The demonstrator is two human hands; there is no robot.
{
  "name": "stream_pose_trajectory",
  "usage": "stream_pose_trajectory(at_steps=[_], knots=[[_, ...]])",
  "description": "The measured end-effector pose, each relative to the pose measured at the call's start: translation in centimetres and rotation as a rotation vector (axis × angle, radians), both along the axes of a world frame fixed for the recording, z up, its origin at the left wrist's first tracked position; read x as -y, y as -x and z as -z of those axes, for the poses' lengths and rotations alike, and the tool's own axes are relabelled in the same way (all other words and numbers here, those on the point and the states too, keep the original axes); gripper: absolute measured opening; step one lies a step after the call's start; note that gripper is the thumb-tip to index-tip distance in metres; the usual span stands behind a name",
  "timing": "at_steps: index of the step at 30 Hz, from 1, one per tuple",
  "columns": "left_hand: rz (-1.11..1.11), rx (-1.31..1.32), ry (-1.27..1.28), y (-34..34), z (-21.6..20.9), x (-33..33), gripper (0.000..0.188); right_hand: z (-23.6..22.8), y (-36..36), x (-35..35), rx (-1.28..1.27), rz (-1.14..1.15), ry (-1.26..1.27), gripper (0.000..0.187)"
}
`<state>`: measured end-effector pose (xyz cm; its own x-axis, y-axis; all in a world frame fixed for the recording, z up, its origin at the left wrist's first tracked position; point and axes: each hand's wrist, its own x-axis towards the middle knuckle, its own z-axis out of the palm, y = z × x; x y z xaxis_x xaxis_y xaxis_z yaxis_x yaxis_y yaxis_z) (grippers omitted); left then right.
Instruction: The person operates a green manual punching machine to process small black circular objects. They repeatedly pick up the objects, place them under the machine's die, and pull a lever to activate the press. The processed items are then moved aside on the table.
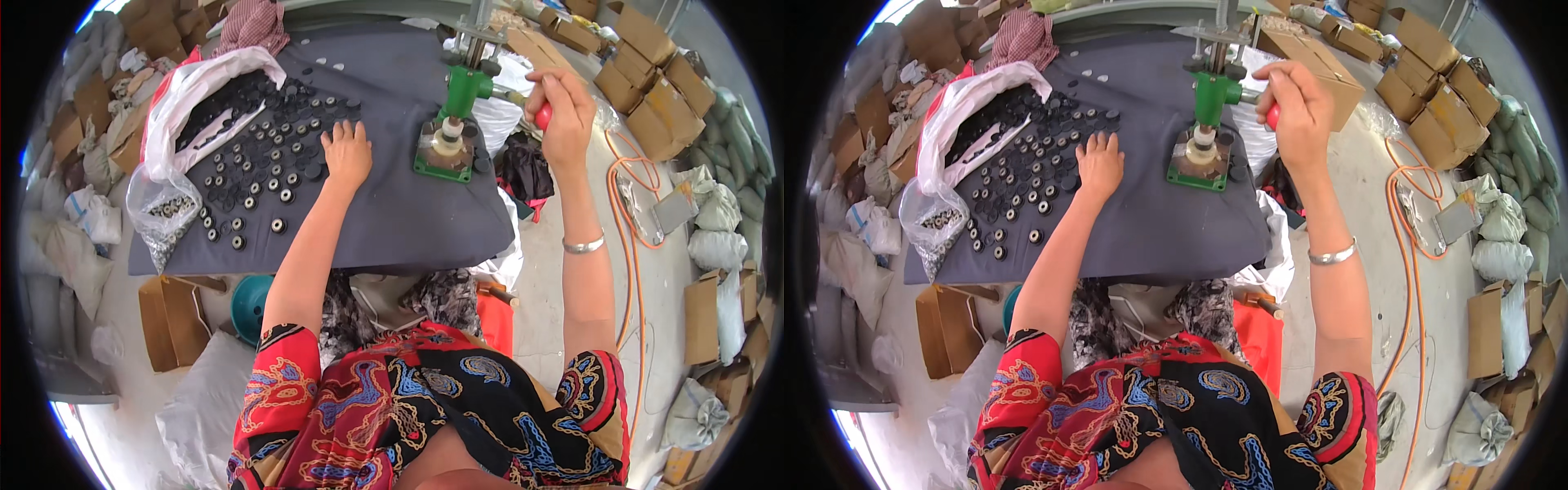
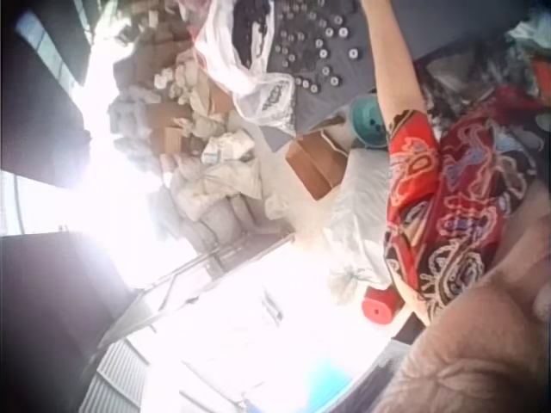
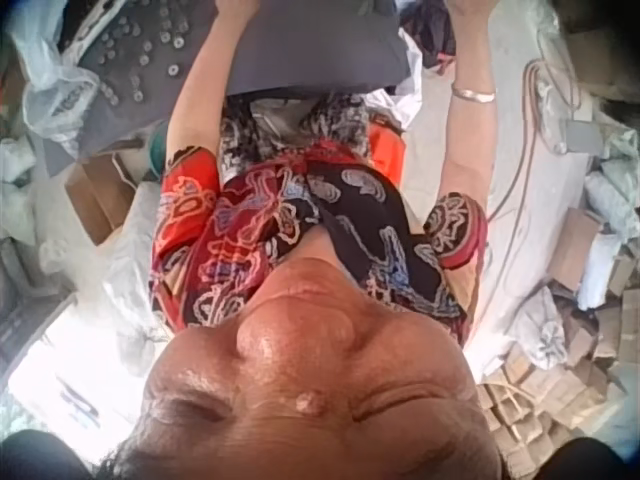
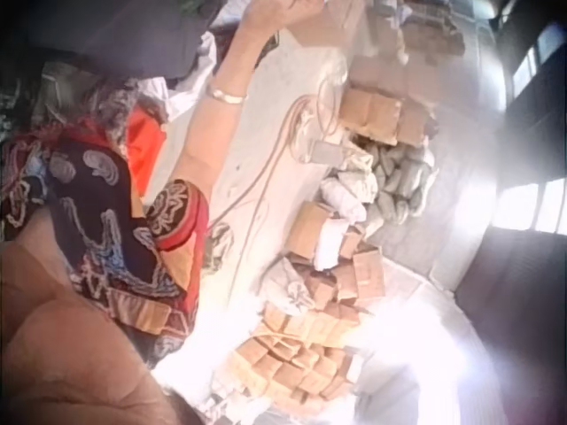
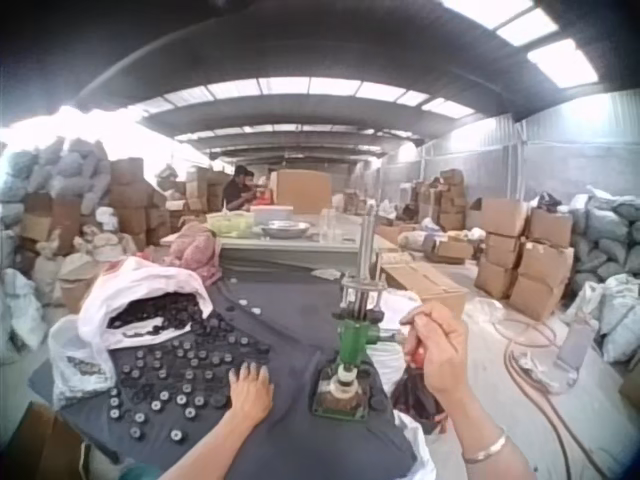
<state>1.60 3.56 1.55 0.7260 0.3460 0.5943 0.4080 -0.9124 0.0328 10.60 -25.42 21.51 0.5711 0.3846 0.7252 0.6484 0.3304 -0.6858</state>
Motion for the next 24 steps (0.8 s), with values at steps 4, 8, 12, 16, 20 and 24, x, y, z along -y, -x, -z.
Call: stream_pose_trajectory(at_steps=[4, 8, 12, 16, 20, 24], knots=[[-0.052, -0.130, -0.058, 0.2, 1.4, 0.0, 0.047, -2.8, -2.0, -1.2, -0.044, -0.011, -0.034, 0.023], [0.027, -0.103, -0.023, 1.3, 1.7, 2.7, 0.048, -3.8, -3.4, -1.2, -0.057, -0.023, -0.051, 0.023], [0.159, 0.019, 0.125, 2.6, 1.7, 4.5, 0.038, -4.6, -4.5, -1.5, -0.051, -0.009, -0.090, 0.024], [0.158, 0.113, 0.351, 2.6, 1.3, 3.5, 0.038, -5.5, -5.5, -1.8, -0.082, 0.074, -0.115, 0.024], [0.187, 0.112, 0.405, 2.6, 2.1, 2.0, 0.039, -5.4, -5.5, -2.5, -0.157, 0.055, -0.169, 0.023], [0.225, 0.245, 0.543, 1.5, 1.6, 3.1, 0.051, -5.3, -5.4, -2.4, -0.109, 0.051, -0.133, 0.023]])
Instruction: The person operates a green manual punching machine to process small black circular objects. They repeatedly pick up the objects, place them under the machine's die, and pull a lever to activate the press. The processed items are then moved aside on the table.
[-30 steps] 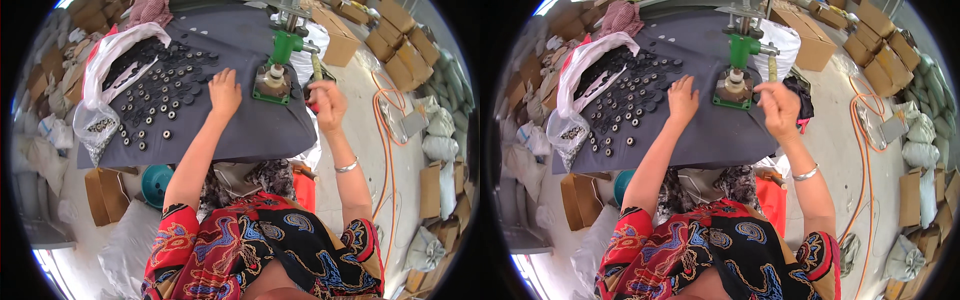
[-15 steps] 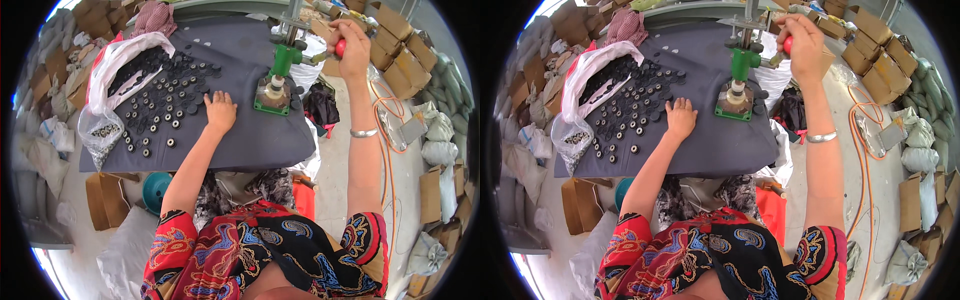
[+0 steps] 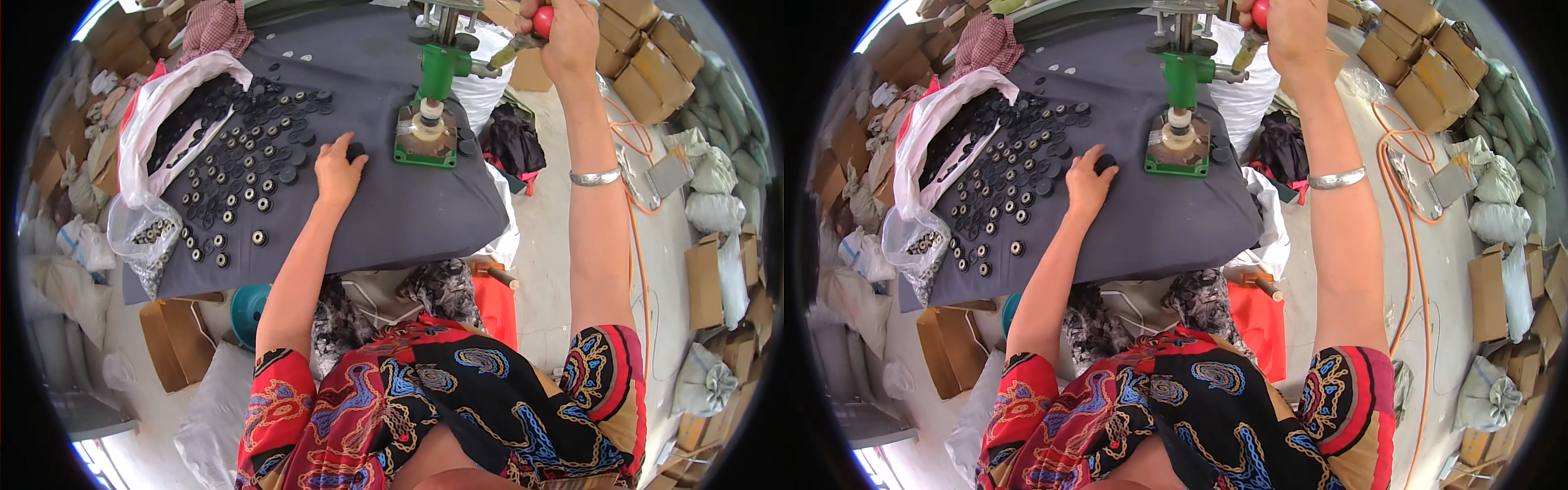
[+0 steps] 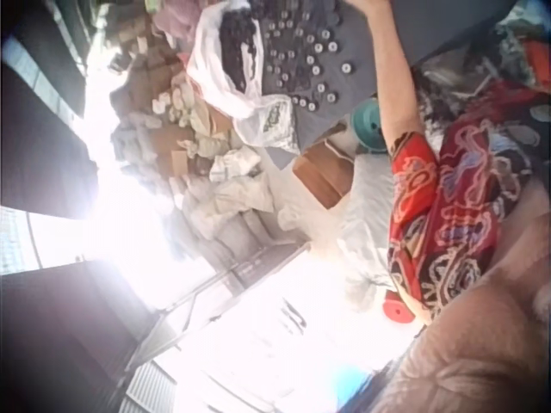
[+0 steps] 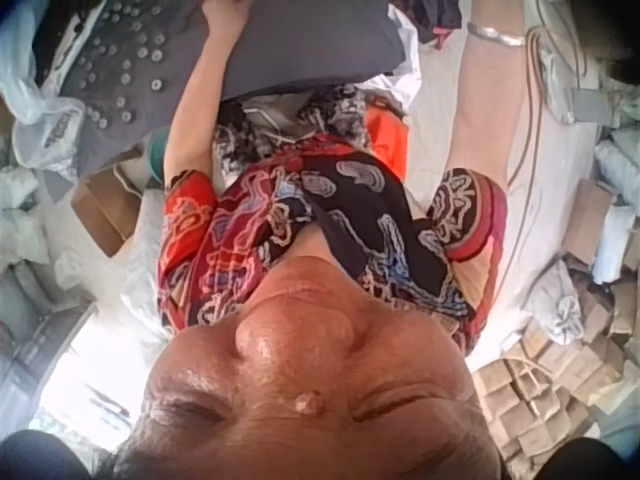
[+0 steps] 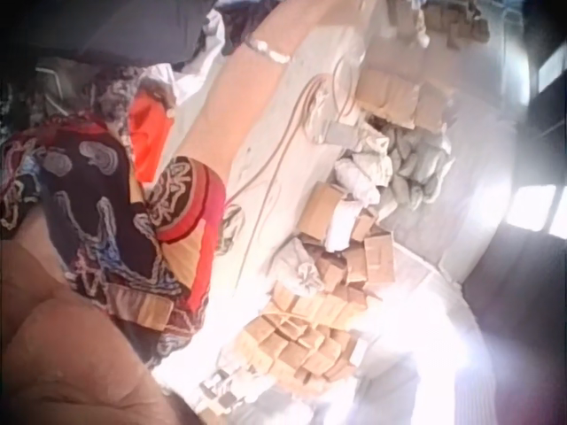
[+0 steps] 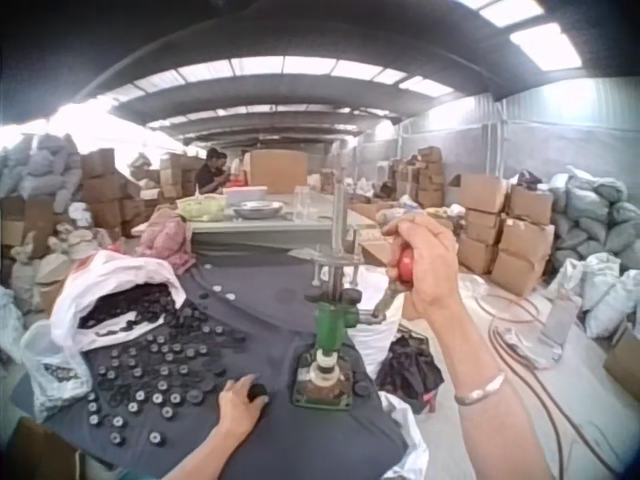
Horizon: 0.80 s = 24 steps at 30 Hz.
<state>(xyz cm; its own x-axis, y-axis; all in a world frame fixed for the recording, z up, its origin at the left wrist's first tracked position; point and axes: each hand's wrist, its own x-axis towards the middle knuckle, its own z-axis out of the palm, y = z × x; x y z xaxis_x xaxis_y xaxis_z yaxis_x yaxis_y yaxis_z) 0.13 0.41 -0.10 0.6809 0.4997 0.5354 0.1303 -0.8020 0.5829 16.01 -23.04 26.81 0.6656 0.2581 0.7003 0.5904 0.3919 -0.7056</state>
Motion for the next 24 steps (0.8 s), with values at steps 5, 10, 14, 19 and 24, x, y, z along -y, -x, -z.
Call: stream_pose_trajectory(at_steps=[5, 10, 14, 19, 24], knots=[[0.191, 0.073, 0.115, -4.9, -3.4, 4.2, 0.064, -0.5, -0.1, 0.3, -0.039, -0.015, -0.002, 0.024], [0.211, -0.029, 0.120, -7.7, -4.3, 6.1, 0.072, -0.4, 0.3, -0.3, 0.001, -0.027, -0.033, 0.024], [0.193, -0.010, 0.117, -8.9, -4.3, 6.8, 0.078, -0.3, 0.0, 0.0, -0.034, -0.005, -0.015, 0.024], [0.210, 0.020, 0.185, -10.2, -3.7, 7.2, 0.082, -0.3, 0.2, 0.0, -0.035, -0.011, -0.017, 0.023], [0.234, 0.067, 0.263, -10.8, -3.1, 7.1, 0.085, 0.2, 1.2, 0.1, 0.037, 0.018, -0.008, 0.024]])
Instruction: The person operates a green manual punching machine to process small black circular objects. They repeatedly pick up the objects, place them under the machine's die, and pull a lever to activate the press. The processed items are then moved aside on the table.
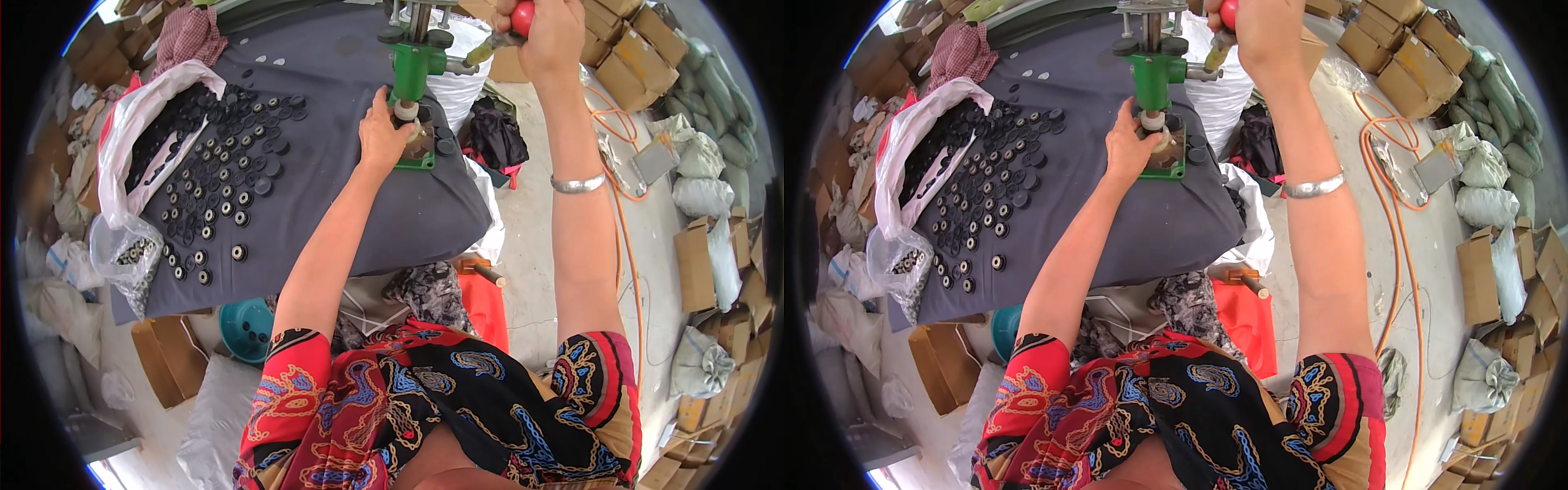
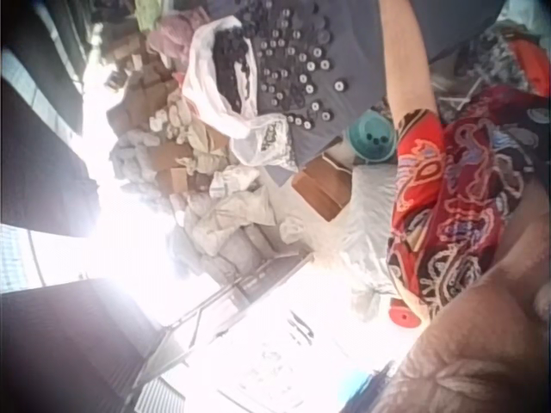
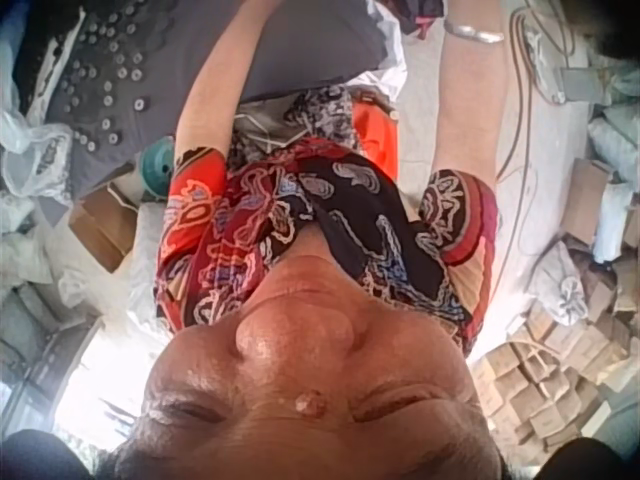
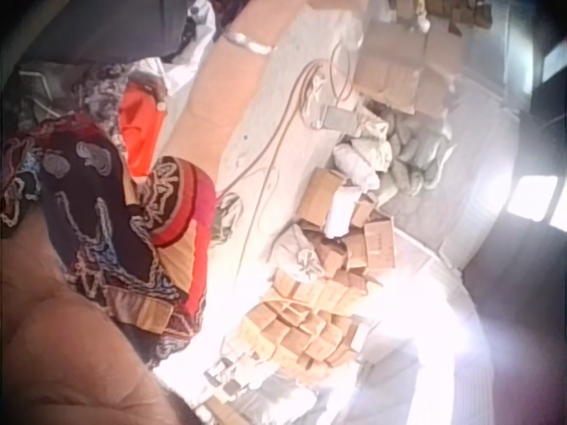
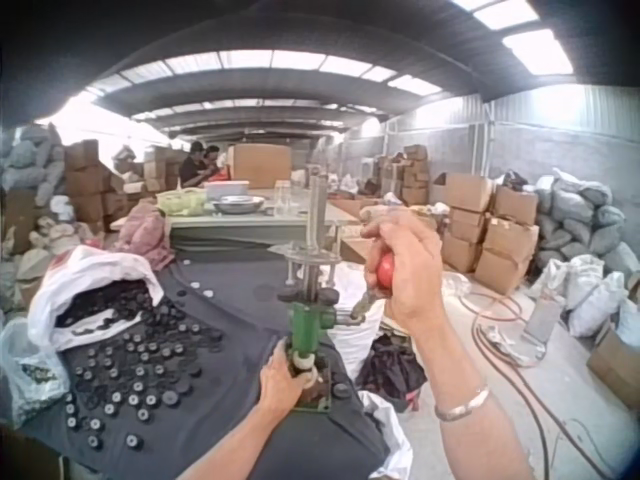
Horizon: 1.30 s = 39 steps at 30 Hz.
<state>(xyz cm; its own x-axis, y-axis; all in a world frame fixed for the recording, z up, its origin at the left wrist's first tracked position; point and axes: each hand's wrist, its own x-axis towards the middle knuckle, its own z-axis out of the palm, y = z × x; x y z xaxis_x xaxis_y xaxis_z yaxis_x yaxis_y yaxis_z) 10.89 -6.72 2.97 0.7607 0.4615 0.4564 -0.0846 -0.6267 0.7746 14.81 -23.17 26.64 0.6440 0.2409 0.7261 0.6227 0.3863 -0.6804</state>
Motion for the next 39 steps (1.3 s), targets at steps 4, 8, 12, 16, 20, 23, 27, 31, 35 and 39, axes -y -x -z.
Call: stream_pose_trajectory(at_steps=[4, 8, 12, 16, 20, 23, 27, 31, 35, 39], knots=[[-0.002, 0.001, 0.010, 0.5, -0.1, -0.1, 0.087, 3.4, 3.2, 1.6, 0.057, -0.019, 0.078, 0.022], [-0.002, 0.040, -0.055, 2.0, 0.1, -0.4, 0.080, 15.3, 6.2, 4.0, 0.653, 0.213, 0.290, 0.016], [-0.144, 0.031, -0.321, 4.7, 0.2, -2.0, 0.059, 15.9, 7.1, 3.6, 0.387, 0.140, 0.204, 0.010], [-0.431, -0.019, -0.629, 7.9, 0.9, -6.6, 0.045, 14.5, 7.1, 4.1, 0.387, 0.102, 0.329, 0.012], [-0.587, -0.295, -0.762, 9.5, 1.2, -10.5, 0.045, 11.5, 6.7, 3.8, 0.206, 0.042, 0.276, 0.018], [-0.555, -0.500, -0.757, 9.8, 1.8, -12.2, 0.045, 8.4, 5.8, 3.1, 0.165, -0.039, 0.240, 0.020], [-0.551, -0.453, -0.842, 9.9, 3.8, -12.2, 0.045, 5.0, 3.8, 2.2, 0.069, -0.145, 0.192, 0.021], [-0.461, -0.423, -0.826, 10.6, 2.9, -9.4, 0.043, 2.4, 1.5, 1.5, 0.035, -0.108, 0.143, 0.022], [-0.361, -0.285, -0.781, 11.6, 3.2, -7.3, 0.038, 0.7, -0.2, 1.0, 0.000, -0.173, 0.104, 0.022], [-0.365, -0.168, -0.564, 11.7, 2.8, -7.8, 0.036, 0.0, -0.4, 0.6, -0.004, -0.152, 0.095, 0.022]])
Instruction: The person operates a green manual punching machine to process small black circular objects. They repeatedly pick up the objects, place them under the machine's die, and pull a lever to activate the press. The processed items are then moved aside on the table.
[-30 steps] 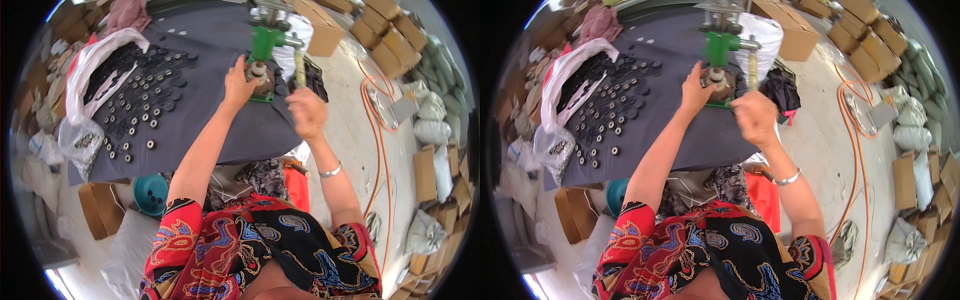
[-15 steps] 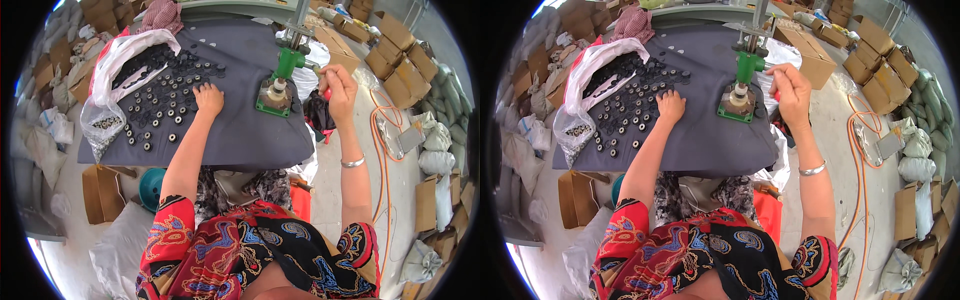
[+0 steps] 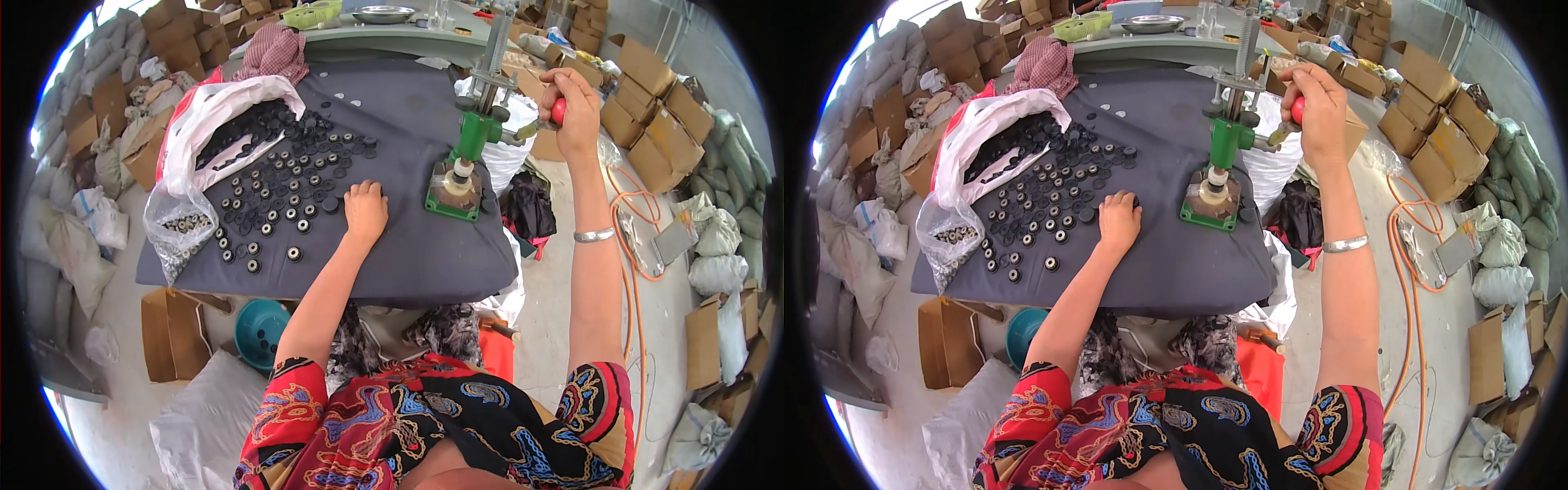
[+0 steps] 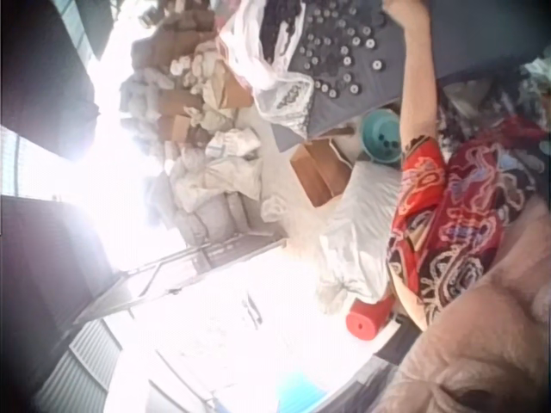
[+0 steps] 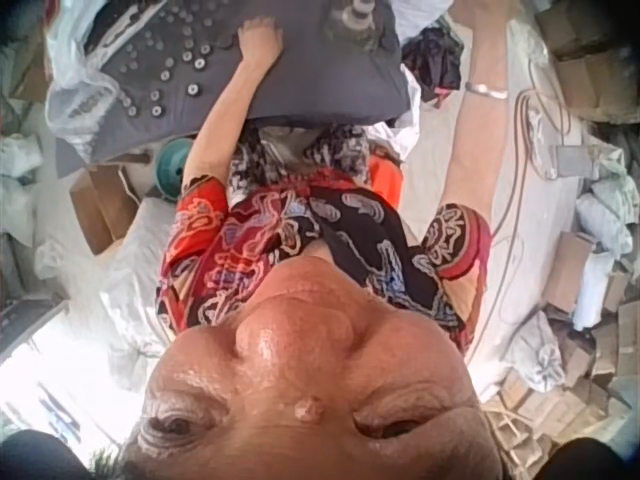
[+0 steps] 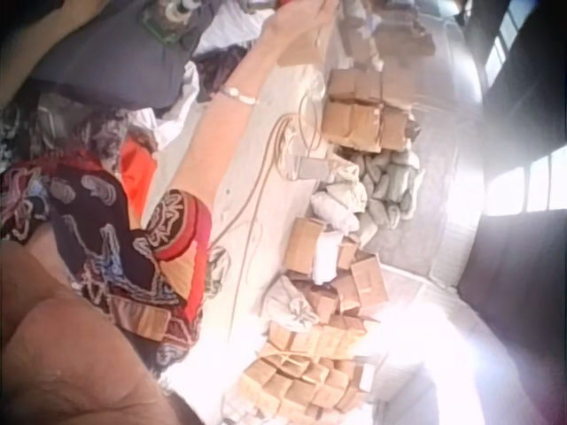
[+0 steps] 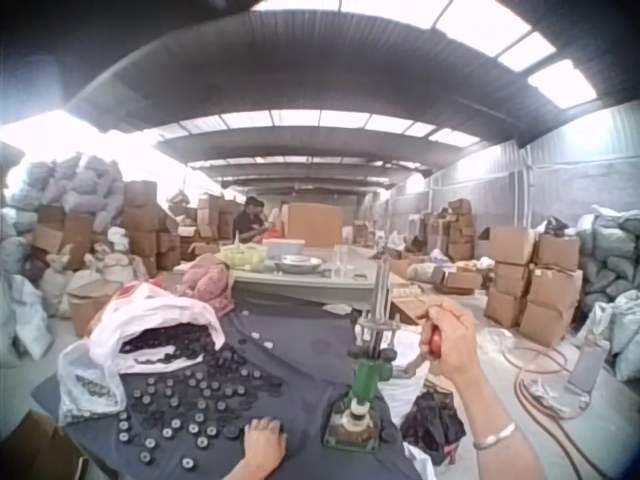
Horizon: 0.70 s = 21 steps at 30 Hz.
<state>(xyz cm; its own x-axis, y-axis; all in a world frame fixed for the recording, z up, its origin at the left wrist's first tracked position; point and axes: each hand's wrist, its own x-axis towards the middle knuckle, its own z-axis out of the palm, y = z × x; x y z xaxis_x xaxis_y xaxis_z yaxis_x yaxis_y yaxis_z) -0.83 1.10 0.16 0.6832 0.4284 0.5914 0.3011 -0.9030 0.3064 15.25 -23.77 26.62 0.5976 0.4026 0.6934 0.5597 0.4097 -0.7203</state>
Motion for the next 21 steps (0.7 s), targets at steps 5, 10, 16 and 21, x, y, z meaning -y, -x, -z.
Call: stream_pose_trajectory(at_steps=[5, 10, 16, 21], knots=[[-0.023, -0.035, 0.099, -0.7, 0.2, -0.6, 0.038, 0.1, 0.1, 0.1, -0.022, 0.001, -0.006, 0.022], [0.014, 0.066, 0.121, -1.1, 0.7, -1.3, 0.043, 0.1, 0.0, -0.1, 0.017, 0.003, -0.020, 0.023], [0.279, 0.182, 0.382, -3.7, -2.6, 3.4, 0.063, -0.3, -0.9, -0.2, -0.002, 0.081, -0.005, 0.024], [0.403, 0.131, 0.423, -7.7, -4.2, 6.7, 0.074, -0.5, -1.2, -0.3, -0.031, 0.092, -0.008, 0.026]])
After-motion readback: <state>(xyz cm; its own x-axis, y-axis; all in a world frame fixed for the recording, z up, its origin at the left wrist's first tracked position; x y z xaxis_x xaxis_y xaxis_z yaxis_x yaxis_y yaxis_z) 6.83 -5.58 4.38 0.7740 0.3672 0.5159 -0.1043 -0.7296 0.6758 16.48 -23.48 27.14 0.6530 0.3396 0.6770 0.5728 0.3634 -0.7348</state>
